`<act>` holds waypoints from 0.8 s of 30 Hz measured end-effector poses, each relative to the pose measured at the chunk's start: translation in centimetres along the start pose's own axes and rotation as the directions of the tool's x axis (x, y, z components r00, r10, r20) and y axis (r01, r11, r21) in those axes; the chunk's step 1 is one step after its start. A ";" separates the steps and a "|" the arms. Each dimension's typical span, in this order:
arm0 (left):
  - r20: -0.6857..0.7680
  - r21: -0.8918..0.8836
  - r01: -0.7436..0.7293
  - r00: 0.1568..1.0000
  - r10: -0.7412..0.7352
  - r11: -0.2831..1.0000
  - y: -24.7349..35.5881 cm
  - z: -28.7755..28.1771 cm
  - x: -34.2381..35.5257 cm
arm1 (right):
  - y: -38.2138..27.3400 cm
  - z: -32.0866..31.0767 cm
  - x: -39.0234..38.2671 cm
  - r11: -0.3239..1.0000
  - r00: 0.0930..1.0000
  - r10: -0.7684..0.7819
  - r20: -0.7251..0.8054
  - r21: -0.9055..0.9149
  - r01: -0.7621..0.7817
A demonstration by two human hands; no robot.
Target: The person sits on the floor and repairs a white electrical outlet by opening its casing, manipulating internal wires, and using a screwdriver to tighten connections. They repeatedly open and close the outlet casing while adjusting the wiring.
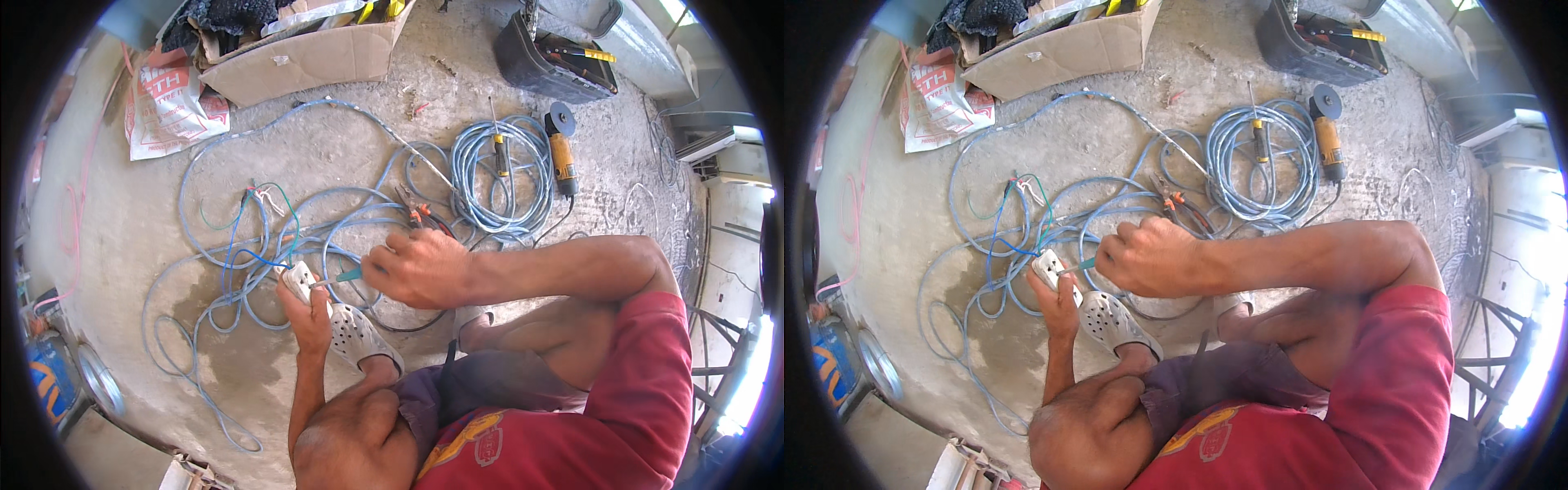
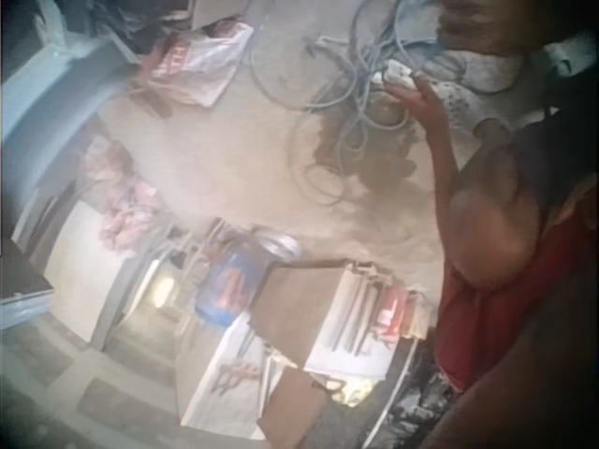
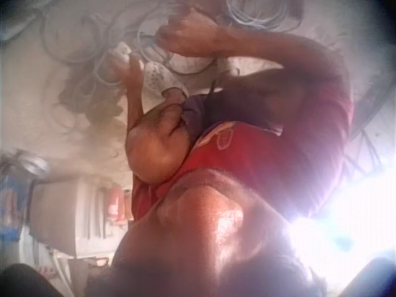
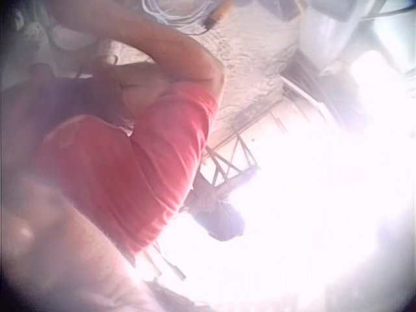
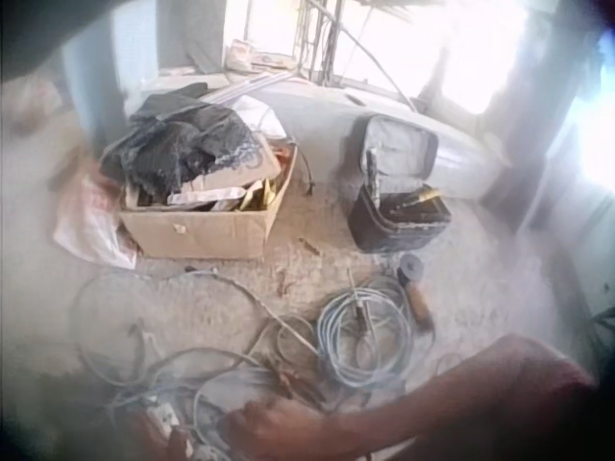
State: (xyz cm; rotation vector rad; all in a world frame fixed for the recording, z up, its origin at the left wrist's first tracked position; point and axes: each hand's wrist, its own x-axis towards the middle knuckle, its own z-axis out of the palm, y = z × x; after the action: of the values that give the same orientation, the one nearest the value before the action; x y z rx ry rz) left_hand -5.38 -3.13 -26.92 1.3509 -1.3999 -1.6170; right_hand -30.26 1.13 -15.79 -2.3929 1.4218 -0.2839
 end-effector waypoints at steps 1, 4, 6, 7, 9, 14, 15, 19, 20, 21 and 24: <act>-0.020 0.002 0.011 1.000 -0.011 1.000 0.4 0.1 0.0 | -0.1 0.1 0.1 0.993 0.995 0.075 0.070 0.085 -0.081; 0.030 0.206 -0.114 0.993 0.111 0.972 -0.1 -0.9 0.2 | -0.1 0.6 0.6 0.865 0.928 0.236 0.290 0.373 -0.336; 0.090 0.286 -0.162 0.986 0.141 0.944 -0.6 -0.9 0.4 | 1.6 0.3 1.0 0.638 0.855 0.285 0.434 0.580 -0.507; 0.105 0.279 -0.139 0.988 0.114 0.950 -0.8 -0.9 0.5 | 2.0 0.0 0.9 0.514 0.824 0.298 0.482 0.646 -0.564; 0.080 0.221 -0.071 0.995 0.055 0.973 -0.8 0.1 0.8 | 2.3 -2.6 0.8 0.233 0.746 0.320 0.584 0.714 -0.660; -0.005 -0.005 0.065 0.998 -0.065 0.998 0.2 0.5 1.3 | 1.8 -1.6 0.4 0.893 0.980 -0.023 -0.198 0.437 0.109; -0.012 0.088 0.027 1.000 -0.026 0.996 1.1 1.1 1.1 | 1.5 -1.7 0.3 0.942 0.980 -0.094 -0.174 0.302 0.144; 0.024 0.054 0.007 1.000 -0.009 0.999 0.7 1.0 0.5 | 0.9 -1.4 0.4 0.922 0.992 0.032 -0.124 0.388 0.018; 0.028 0.026 0.012 1.000 -0.013 1.000 0.5 0.8 0.4 | 0.8 -1.0 0.5 0.859 0.986 0.135 -0.097 0.508 -0.068; 0.032 -0.003 0.017 0.999 -0.017 1.000 0.3 0.7 0.3 | 1.1 -0.3 0.4 0.776 0.964 0.255 -0.070 0.610 -0.161; 0.037 0.030 0.044 0.998 -0.045 0.999 0.3 0.4 0.3 | 1.3 1.3 0.3 0.652 0.911 0.409 -0.060 0.717 -0.245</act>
State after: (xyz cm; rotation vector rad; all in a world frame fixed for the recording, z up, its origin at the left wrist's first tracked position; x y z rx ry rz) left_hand -5.88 -3.31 -26.75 1.3841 -1.4305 -1.6647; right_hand -30.70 0.59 -17.47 -1.4805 1.4580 -0.8437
